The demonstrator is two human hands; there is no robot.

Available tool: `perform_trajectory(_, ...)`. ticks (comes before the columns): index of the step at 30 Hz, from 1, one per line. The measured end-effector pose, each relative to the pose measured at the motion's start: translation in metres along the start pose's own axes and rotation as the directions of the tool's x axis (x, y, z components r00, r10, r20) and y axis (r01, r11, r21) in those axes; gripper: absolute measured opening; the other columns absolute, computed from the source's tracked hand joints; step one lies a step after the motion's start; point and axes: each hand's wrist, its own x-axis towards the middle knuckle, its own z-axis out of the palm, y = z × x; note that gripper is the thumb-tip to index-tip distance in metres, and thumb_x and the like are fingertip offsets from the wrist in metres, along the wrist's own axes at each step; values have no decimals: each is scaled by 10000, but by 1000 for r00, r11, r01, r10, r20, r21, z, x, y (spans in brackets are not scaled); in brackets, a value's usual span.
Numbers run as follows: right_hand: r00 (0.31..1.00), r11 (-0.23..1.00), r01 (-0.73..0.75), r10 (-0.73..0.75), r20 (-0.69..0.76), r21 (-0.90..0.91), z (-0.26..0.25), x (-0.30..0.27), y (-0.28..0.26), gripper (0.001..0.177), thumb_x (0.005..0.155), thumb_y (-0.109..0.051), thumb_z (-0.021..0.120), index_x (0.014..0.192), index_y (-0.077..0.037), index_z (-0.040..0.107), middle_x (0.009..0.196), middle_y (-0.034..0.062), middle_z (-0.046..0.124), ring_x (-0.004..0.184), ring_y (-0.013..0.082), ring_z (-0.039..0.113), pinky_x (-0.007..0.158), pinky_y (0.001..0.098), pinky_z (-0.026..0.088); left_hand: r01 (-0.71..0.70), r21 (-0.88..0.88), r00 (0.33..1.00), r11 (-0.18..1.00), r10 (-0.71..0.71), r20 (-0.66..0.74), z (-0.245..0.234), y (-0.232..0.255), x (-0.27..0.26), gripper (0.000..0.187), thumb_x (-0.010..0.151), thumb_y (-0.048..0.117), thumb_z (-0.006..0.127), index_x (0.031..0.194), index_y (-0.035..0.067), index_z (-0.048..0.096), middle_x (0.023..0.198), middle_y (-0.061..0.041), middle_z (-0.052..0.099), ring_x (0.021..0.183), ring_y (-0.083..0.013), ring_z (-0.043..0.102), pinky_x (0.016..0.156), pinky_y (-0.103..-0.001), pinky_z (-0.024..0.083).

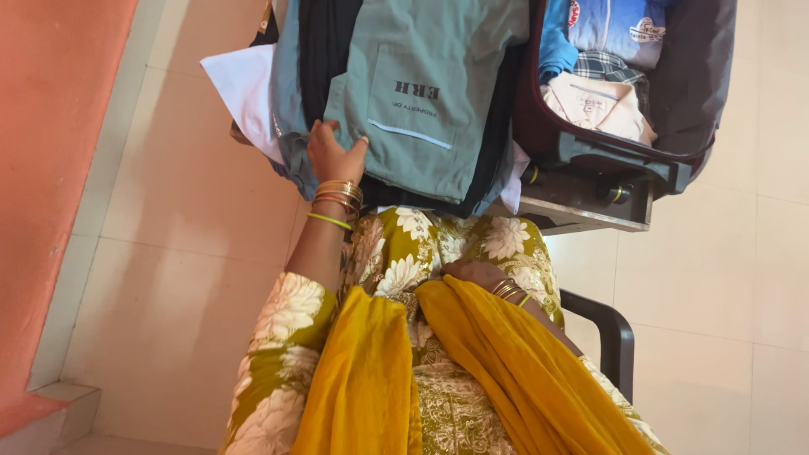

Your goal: The person takes a pair of green trousers from a pile, folds them on a low surface, and places them neatly inside an open suitcase.

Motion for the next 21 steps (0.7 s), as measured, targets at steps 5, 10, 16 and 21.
perform_trajectory(5,995,997,-75,74,71,12,22,8,21,336,967,-369,525,1239,-214,646,1148,139,724,1050,331,714,885,451,568,328,175,896,928,-364,255,-32,29,1,815,721,422,807,1444,214,493,1346,-12,654,1312,-303,494,1069,-586,350)
perform_trajectory(10,999,998,-33,32,17,57,41,14,39,341,974,-345,487,1242,-240,670,1170,140,714,1036,337,708,881,455,562,180,413,954,893,-261,147,-50,23,1,765,694,476,855,1343,216,545,1398,-121,508,1316,-376,434,995,-643,327)
perform_trajectory(16,993,1000,24,-22,-114,20,51,18,44,310,961,-335,515,1176,-218,706,1088,139,742,996,346,708,887,455,549,221,376,916,900,-324,238,-43,3,1,806,738,456,829,1420,185,496,1385,-99,546,1313,-353,473,1046,-742,244)
perform_trajectory(21,986,999,35,-36,-162,-10,50,22,44,276,934,-311,547,1127,-213,718,1064,109,755,982,323,712,882,447,554,179,361,926,915,-280,252,-41,2,0,707,758,419,823,1382,247,541,1362,-61,578,1300,-346,487,1026,-751,238)
